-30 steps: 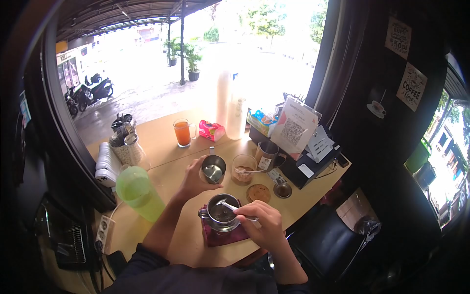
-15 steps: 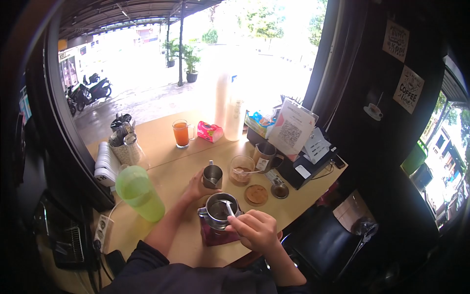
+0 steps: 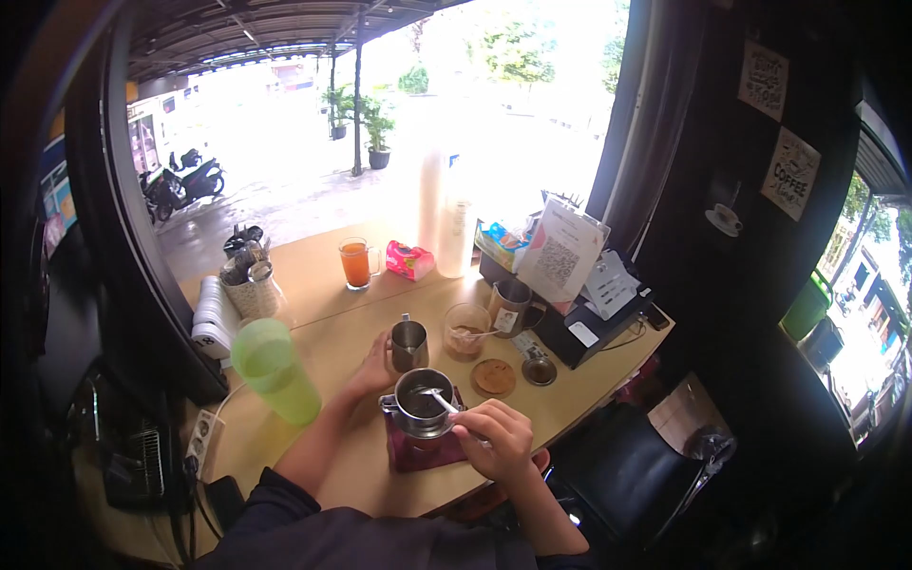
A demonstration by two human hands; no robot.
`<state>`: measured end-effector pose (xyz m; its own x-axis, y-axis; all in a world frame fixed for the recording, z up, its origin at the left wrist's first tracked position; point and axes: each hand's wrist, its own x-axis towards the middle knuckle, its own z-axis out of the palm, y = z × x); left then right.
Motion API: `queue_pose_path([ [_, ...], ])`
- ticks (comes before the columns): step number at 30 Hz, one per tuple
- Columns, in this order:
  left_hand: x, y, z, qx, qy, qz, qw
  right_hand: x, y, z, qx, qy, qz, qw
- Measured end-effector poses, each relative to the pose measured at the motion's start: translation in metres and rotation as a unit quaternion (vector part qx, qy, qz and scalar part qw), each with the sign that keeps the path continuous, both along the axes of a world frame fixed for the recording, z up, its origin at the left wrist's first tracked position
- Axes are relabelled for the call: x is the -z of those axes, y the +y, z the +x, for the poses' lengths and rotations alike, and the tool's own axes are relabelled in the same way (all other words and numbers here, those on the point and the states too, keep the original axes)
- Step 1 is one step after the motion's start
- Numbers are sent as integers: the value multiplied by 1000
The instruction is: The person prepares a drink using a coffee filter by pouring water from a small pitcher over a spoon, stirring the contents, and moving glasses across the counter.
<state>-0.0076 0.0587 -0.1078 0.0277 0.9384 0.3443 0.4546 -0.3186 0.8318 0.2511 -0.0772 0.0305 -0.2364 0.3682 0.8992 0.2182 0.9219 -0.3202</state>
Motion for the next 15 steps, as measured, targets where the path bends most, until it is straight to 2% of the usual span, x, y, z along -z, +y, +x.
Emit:
queue_pose_path([
  [1, 5, -2, -4, -3, 2, 1, 1000, -1, -1, 0, -3, 2, 1, 1000],
  [3, 14, -9, -11, -15, 76, 88, 993, -5, -1, 1, -3, -10, -31, 999],
  [7, 7, -44, -5, -46, 43, 69, 996, 1, 3, 5, -41, -1, -40, 998],
  [8, 2, -55, 1, -16, -148, 29, 988, 1, 4, 6, -28, 10, -38, 999],
  [9, -3, -66, 8, 15, -335, -10, 942, 2, 4, 7, -13, 22, -36, 999],
  [11, -4, -83, 21, 19, -344, 24, 938, -1, 5, 6, -26, 14, -48, 998],
  [13, -5, -96, 34, 115, -430, 81, 892, -2, 7, 6, -40, 4, -58, 998],
  [14, -12, -102, 39, 166, -414, 93, 890, 0, 7, 8, -41, 21, -57, 997],
  [15, -18, -110, 46, 163, -416, 94, 890, 2, 8, 10, -43, 39, -59, 997],
])
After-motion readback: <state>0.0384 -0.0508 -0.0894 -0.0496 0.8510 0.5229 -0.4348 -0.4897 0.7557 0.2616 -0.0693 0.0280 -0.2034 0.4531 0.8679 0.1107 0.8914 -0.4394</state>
